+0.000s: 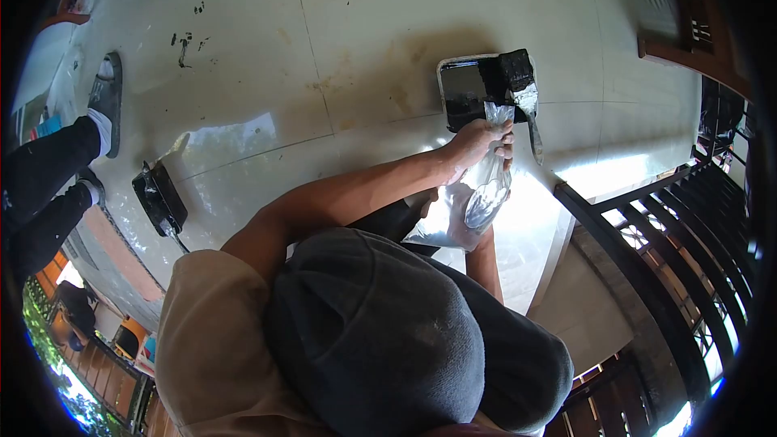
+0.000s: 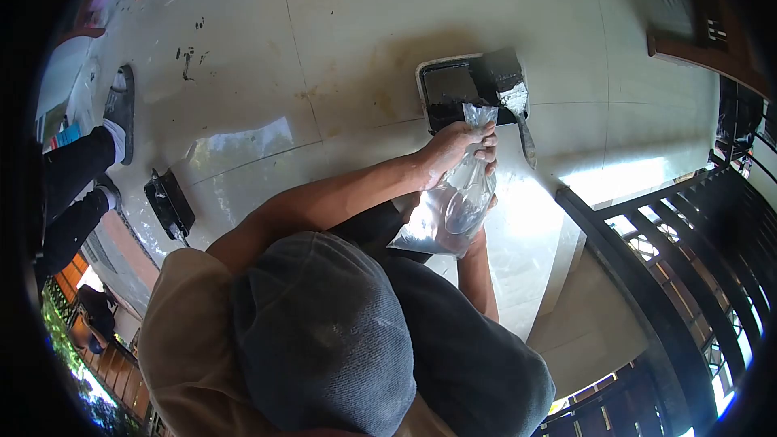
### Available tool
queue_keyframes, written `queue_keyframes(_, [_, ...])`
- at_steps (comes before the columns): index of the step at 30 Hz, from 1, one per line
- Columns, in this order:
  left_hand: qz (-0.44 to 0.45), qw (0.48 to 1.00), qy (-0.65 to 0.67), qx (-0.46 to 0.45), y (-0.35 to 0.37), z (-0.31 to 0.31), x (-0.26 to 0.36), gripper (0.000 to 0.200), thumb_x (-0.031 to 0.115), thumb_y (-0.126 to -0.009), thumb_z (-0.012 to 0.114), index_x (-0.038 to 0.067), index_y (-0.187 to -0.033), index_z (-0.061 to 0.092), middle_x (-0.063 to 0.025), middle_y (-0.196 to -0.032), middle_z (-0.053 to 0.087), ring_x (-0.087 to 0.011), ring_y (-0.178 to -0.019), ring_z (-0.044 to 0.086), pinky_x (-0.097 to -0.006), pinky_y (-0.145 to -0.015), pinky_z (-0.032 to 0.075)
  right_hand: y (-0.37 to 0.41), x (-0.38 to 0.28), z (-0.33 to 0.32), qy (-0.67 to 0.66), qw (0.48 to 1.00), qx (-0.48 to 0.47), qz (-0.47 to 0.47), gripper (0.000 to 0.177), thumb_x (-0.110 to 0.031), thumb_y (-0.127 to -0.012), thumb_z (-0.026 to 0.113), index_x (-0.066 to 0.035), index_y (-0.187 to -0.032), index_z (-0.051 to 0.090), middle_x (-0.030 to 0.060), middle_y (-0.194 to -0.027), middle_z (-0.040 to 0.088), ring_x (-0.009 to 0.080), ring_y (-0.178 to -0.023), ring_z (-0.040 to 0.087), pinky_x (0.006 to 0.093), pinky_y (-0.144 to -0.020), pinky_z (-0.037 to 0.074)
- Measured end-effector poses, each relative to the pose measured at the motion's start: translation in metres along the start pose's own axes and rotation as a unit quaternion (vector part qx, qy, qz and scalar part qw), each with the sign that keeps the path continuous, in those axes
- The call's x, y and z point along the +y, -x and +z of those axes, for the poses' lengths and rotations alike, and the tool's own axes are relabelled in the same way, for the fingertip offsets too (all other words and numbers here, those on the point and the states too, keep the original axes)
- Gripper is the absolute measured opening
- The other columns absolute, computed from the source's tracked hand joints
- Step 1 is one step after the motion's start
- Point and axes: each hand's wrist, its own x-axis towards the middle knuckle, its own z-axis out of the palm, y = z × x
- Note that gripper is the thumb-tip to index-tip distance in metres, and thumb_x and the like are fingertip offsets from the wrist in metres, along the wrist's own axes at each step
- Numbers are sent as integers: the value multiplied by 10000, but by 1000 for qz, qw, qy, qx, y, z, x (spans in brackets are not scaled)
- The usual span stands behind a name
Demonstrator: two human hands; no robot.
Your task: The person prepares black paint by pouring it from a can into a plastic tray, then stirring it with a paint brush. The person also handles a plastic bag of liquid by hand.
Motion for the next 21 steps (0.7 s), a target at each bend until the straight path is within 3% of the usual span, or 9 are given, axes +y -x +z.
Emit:
queue_keyframes(10, [9,1000,0,-11,-2,-5,-4,330,366,-1002,548,134,-776,484,52,-700,405,-93,-629,469,-356,-703,491,8,-8,50,-16,1000,-13,-3,539,-430,-965,474,56,-1193,531,202,-1052,585,309,-967,577,403,-818,486])
queue_keyframes(13, [7,1000,-3,-4,-2,-4,-4,328,365,-1000,551,133,-778,483,54,-705,403,-90,-632,466,-356,-700,491,3,-5,42,34,999,-29,2,531,-422,-963,483,52,-1196,528,197,-1049,587,297,-952,579,398,-816,488])
queue_keyframes(20, [12,1000,1,-2,-3,-4,-5,333,373,-998,553,136,-776,478,52,-705,402,-92,-633,467,-359,-695,494,6,-8,57,18,999,-31,3,516,-406,-962,496,51,-1201,525,202,-1045,591,303,-935,592,400,-804,493])
queue_keyframes(21, [13,1000,1,-1,-3,-3,-5,335,375,-998,553,136,-775,477,52,-705,400,-91,-632,466,-358,-694,493,5,-8,49,20,999,-35,10,625,-493,-898,505,37,-1227,517,190,-1082,589,303,-965,588,412,-826,491])
